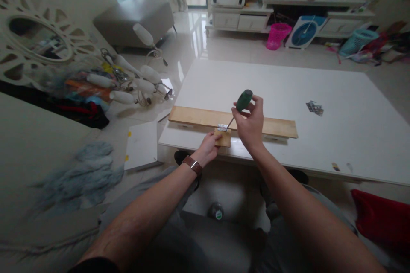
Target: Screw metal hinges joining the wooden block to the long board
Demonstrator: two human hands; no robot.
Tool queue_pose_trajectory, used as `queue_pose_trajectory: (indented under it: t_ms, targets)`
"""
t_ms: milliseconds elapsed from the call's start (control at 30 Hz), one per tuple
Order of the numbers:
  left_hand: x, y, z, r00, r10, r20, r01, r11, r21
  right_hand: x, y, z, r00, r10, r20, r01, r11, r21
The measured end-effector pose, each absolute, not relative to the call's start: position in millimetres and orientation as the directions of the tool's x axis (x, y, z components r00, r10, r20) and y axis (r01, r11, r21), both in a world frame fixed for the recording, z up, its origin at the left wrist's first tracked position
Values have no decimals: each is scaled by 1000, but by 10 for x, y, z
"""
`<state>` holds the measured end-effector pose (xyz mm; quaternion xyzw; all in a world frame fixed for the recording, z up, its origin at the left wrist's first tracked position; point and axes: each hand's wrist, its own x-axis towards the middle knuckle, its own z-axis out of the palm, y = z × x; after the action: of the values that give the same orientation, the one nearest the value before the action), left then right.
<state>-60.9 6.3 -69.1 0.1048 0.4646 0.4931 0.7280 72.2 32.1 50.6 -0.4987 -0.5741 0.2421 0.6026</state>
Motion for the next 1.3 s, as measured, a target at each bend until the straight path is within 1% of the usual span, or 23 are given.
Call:
queue_pose_trajectory:
  t_ms: [333, 567, 733, 867, 1067, 1167, 1300]
  targets:
    - [-610, 38, -641, 68, 821, -566, -618, 481, 623, 686, 306, 536, 262, 866, 427, 235, 372, -898]
    - [-605, 45, -627, 53, 809, -586, -616, 488, 618, 702, 314, 521, 252, 861, 441, 267, 377, -887]
    - [-612, 45, -648, 73, 812, -580, -611, 496, 617, 685, 301, 519, 239, 856, 458, 265, 396, -879]
    - [-617, 50, -677, 69, 809, -584, -599, 502, 624, 698, 303, 521, 245, 862, 444, 290, 372, -882]
    - [-622, 59, -703, 82, 818, -569, -605, 495, 624, 714, 319, 508, 279, 873, 399, 179, 361, -915]
    - [-618, 61, -698, 78, 819, -569, -612, 490, 621, 702, 319, 508, 289, 871, 397, 178, 358, -917]
    - [-601, 67, -679, 72, 818, -571, -610, 489, 623, 668, 303, 527, 259, 879, 401, 157, 372, -915]
